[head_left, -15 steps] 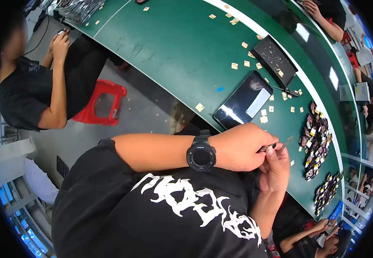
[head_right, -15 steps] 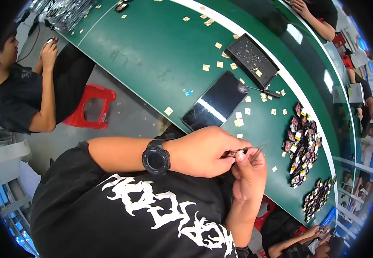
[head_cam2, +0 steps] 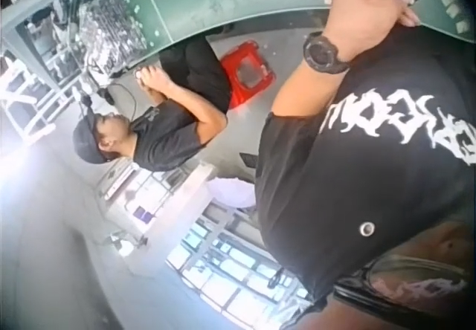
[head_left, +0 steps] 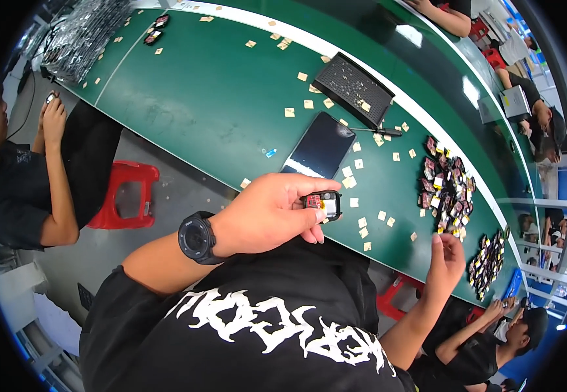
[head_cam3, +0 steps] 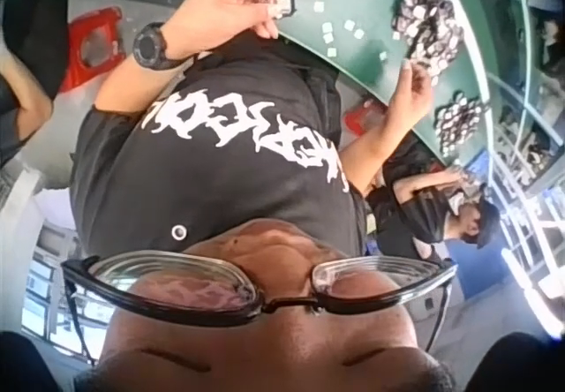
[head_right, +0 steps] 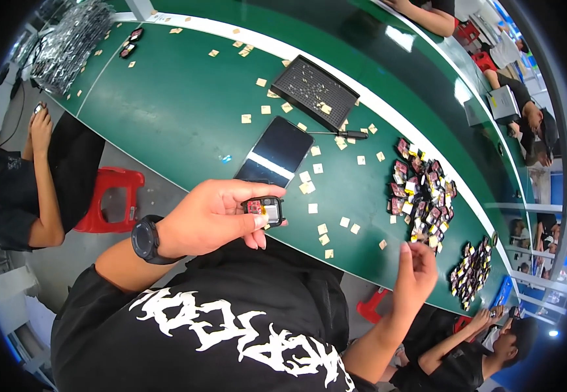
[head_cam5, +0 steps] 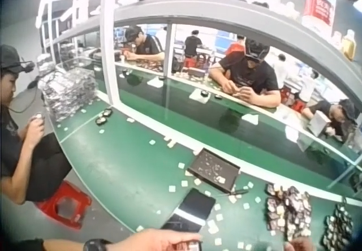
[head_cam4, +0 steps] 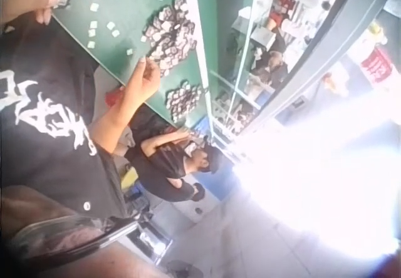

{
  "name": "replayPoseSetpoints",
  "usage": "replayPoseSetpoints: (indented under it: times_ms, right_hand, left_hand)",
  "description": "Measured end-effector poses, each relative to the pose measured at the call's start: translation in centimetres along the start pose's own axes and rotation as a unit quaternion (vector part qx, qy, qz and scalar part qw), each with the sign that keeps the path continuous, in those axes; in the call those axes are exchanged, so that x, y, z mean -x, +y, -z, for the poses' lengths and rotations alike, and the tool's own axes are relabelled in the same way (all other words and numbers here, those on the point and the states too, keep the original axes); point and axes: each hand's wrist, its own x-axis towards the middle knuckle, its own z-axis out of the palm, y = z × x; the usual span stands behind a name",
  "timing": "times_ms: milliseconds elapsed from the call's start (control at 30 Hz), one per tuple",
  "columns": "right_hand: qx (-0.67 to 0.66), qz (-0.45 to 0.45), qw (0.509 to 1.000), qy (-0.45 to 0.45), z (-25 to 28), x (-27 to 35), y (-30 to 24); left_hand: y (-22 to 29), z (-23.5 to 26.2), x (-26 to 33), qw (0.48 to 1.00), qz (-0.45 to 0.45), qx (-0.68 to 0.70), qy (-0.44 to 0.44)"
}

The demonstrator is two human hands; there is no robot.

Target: The person is seen assembling small electronic components, specifically attaching stickers or labels to what appears to be part of a wristwatch or similar smart device.

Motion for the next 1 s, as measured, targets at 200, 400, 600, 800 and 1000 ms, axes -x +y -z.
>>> replayPoseSetpoints:
  times_ms: [200,400,600,800,1000]
  right_hand:
    - [0.292,0.122,0.948,0.043,2.4,-0.1,2.0]
    - [0.348,0.173,0.92,0.043,3.7,0.6,4.9]
    - [0.311,0.174,0.933,0.057,3.9,0.6,7.5]
    - [0.296,0.188,0.934,0.072,3.6,0.9,7.7]
    - [0.284,0.169,0.933,0.144,2.5,1.1,7.2]
  left_hand:
    - [1.2,2.8,0.5,0.997,-0.051,-0.054,0.019]
    - [3.7,12.0,0.7,0.932,-0.171,-0.125,0.294]
    - [6.6,23.9,3.0,0.862,-0.137,-0.219,0.435]
    - [11.7,24.9,3.0,0.531,-0.159,-0.665,0.5]
    - [15.9,18.4,-0.7,0.9,-0.345,-0.103,-0.244]
